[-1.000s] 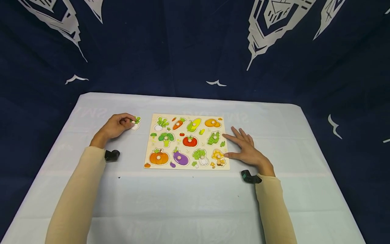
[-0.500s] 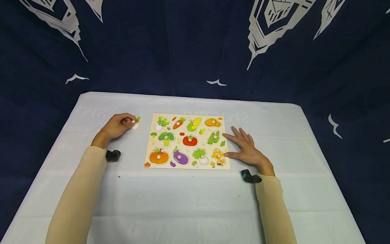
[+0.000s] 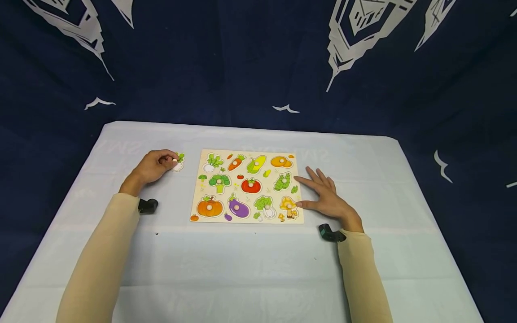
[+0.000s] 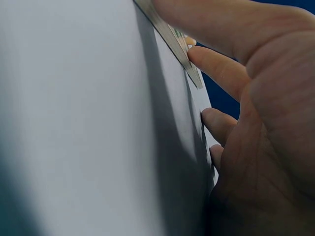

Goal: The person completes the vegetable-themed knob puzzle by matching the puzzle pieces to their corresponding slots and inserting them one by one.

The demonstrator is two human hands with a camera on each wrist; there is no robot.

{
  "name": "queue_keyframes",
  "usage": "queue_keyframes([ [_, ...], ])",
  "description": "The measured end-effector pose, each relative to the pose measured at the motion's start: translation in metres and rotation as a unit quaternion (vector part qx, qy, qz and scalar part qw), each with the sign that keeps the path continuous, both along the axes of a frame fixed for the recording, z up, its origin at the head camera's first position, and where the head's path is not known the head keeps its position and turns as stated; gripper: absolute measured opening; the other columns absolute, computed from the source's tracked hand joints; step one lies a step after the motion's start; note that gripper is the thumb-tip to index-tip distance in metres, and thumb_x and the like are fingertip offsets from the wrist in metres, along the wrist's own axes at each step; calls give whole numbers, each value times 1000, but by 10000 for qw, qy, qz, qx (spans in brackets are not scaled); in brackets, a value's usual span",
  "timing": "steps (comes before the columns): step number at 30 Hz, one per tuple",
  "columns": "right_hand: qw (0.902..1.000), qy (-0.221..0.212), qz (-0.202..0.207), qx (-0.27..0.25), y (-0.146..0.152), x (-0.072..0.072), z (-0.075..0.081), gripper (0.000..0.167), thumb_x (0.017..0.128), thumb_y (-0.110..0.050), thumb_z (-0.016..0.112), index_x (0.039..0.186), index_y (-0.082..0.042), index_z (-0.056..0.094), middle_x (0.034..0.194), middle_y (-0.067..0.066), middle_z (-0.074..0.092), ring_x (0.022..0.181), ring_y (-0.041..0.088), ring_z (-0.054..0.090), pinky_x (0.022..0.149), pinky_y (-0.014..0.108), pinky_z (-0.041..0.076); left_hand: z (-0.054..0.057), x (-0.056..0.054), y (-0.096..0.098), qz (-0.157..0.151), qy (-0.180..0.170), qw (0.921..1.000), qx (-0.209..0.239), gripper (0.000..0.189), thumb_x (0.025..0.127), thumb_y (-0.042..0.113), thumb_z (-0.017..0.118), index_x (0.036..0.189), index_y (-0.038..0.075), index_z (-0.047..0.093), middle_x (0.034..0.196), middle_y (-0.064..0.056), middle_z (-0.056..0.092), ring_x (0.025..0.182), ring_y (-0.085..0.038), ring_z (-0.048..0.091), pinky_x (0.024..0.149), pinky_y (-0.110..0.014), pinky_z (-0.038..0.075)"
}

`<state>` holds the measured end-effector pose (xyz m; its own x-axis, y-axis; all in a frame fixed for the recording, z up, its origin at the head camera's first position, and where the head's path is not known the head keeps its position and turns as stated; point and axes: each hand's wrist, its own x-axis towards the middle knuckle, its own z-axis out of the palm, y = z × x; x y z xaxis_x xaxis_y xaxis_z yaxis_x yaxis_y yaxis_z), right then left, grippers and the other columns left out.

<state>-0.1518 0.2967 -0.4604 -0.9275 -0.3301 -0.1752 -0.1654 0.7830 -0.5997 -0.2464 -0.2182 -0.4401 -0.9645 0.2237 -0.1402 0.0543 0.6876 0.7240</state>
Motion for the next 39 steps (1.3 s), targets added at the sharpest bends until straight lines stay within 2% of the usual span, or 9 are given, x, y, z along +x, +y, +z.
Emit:
queue_keyframes([
  [13,10000,85,37,-12,0,-1,-1,82,83,-42,80,154,-24,42,170,9,5,156,37,-10,118,65,-11,-1,1,0,3,52,10000,-19,24,101,16,60,120,1,66,88,-5,53,80,-16,45,72,-24,38],
  [22,10000,-17,-9,-55,0,-1,0,82,83,-43,79,154,-24,41,170,8,4,156,36,-11,118,65,-12,-2,2,2,94,135,9998,-87,23,101,16,61,118,2,67,91,-5,54,80,-15,46,72,-24,38],
  [29,10000,16,-15,-49,0,0,-1,84,82,-43,80,154,-25,41,170,7,4,156,35,-12,119,64,-12,0,2,4,8,303,9993,-238,21,101,11,60,118,0,66,97,-12,57,84,-20,47,76,-29,39],
  [34,10000,21,-21,-64,0,-1,-2,83,82,-43,80,154,-24,42,170,8,5,156,36,-11,118,64,-12,1,4,5,32,303,9991,-306,21,101,11,59,117,0,66,97,-13,56,87,-22,47,78,-33,39],
  [39,10000,22,-14,-55,0,0,-1,83,82,-43,80,154,-25,42,170,6,5,156,35,-11,119,64,-11,3,4,6,46,368,9988,-331,20,101,12,59,117,0,66,96,-12,56,85,-21,47,76,-32,39],
])
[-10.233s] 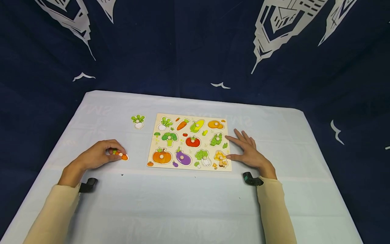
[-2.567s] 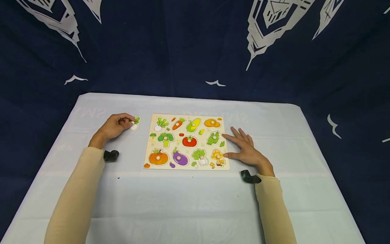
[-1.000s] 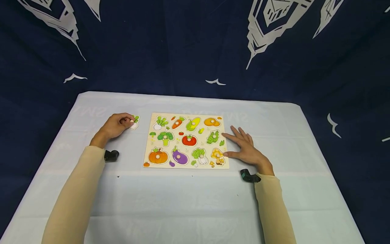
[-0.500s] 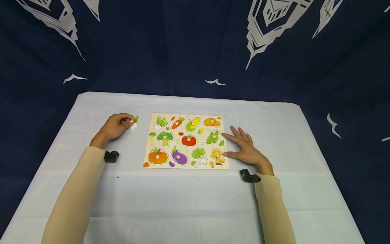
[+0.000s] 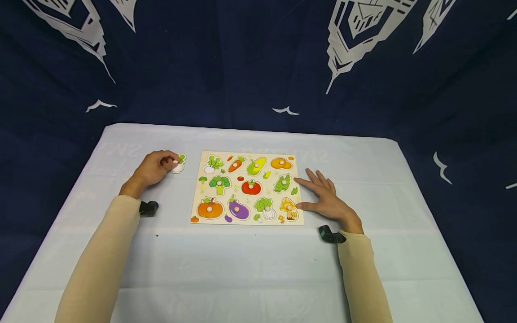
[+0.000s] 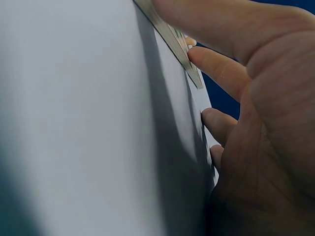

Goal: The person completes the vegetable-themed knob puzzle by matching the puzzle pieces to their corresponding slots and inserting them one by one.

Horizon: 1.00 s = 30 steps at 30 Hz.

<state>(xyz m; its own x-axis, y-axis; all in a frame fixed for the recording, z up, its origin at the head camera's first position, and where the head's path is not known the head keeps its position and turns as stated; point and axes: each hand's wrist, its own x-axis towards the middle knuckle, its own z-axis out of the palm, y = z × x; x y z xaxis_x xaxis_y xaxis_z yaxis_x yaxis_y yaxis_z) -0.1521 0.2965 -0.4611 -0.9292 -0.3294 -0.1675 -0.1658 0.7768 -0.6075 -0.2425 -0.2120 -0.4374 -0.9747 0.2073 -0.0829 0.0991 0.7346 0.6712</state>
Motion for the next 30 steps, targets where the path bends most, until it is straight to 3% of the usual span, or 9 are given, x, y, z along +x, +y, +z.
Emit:
queue_keyframes([
  [14,10000,72,-31,-40,-1,1,0,82,82,-44,79,153,-25,43,170,9,6,155,38,-10,118,65,-11,0,-3,10,-233,134,9996,32,18,100,9,60,115,0,66,94,-13,56,85,-23,47,77,-33,38],
  [30,10000,-49,-36,7,-1,0,2,83,82,-44,80,154,-24,42,170,8,4,155,36,-12,119,64,-12,9,-3,28,-585,336,9976,156,18,99,7,61,115,1,67,99,-15,56,91,-27,48,84,-39,40],
])
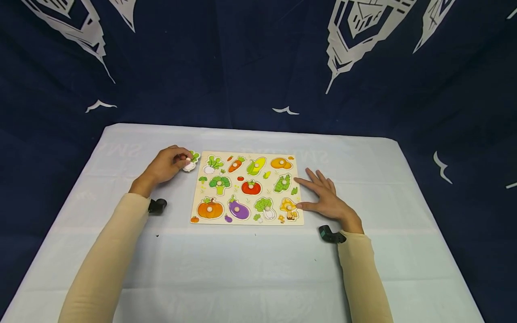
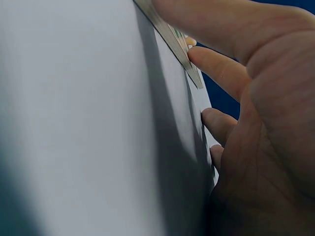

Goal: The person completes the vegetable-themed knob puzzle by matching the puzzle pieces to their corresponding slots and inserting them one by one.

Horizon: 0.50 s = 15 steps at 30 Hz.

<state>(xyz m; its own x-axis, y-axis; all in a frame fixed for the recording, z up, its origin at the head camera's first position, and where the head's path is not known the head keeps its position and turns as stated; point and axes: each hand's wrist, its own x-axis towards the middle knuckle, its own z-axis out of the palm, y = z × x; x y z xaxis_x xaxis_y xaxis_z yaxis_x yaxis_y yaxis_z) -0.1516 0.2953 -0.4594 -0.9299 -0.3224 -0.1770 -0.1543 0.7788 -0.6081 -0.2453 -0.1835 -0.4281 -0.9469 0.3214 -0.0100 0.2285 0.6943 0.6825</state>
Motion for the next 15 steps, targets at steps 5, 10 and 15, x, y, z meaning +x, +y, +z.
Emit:
queue_keyframes([
  [5,10000,15,-5,-14,1,0,-1,83,82,-44,80,154,-25,42,170,7,4,156,36,-11,119,64,-12,2,-1,5,-129,73,9999,5,18,99,5,61,115,1,68,102,-17,58,94,-29,50,87,-41,42],
  [10,10000,32,-4,-38,1,-1,-2,83,82,-44,80,153,-25,42,170,8,5,156,36,-11,118,64,-12,1,-2,9,-282,204,9994,-38,18,98,1,60,114,0,68,102,-18,59,94,-31,52,89,-43,43],
  [15,10000,9,11,19,2,0,-2,83,82,-44,80,154,-25,42,170,7,4,156,34,-12,119,63,-12,1,-4,13,-367,205,9991,-110,18,99,1,59,115,0,67,102,-19,59,93,-30,52,88,-44,44],
])
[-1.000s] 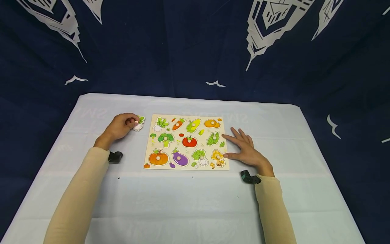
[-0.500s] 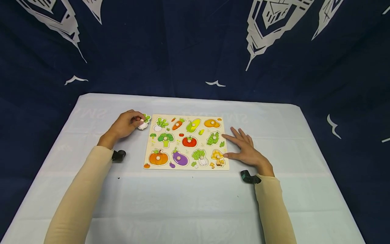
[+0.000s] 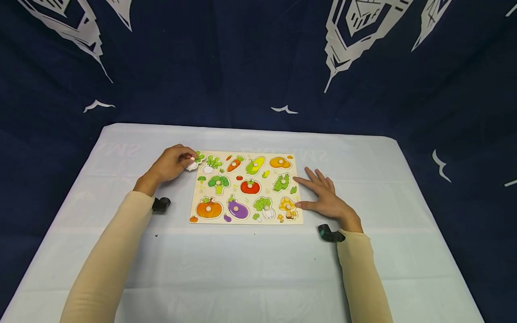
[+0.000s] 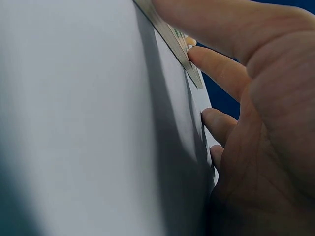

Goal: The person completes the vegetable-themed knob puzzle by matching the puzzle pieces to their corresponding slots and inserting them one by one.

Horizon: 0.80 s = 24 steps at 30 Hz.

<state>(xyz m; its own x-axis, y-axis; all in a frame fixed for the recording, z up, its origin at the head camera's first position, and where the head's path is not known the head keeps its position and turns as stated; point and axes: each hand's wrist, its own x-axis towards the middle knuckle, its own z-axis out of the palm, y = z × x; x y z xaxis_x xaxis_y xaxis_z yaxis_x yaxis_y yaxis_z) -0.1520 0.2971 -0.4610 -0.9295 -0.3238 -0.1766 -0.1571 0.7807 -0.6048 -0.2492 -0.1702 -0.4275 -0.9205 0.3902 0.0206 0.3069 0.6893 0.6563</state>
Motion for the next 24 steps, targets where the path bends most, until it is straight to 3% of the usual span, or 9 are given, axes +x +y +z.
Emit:
queue_keyframes([
  [24,10000,19,23,-49,0,1,1,83,82,-43,81,153,-25,42,170,8,5,156,35,-11,119,64,-11,-3,-2,20,-52,-193,9998,-39,19,99,1,59,115,1,69,102,-17,59,94,-29,52,88,-42,44],
])
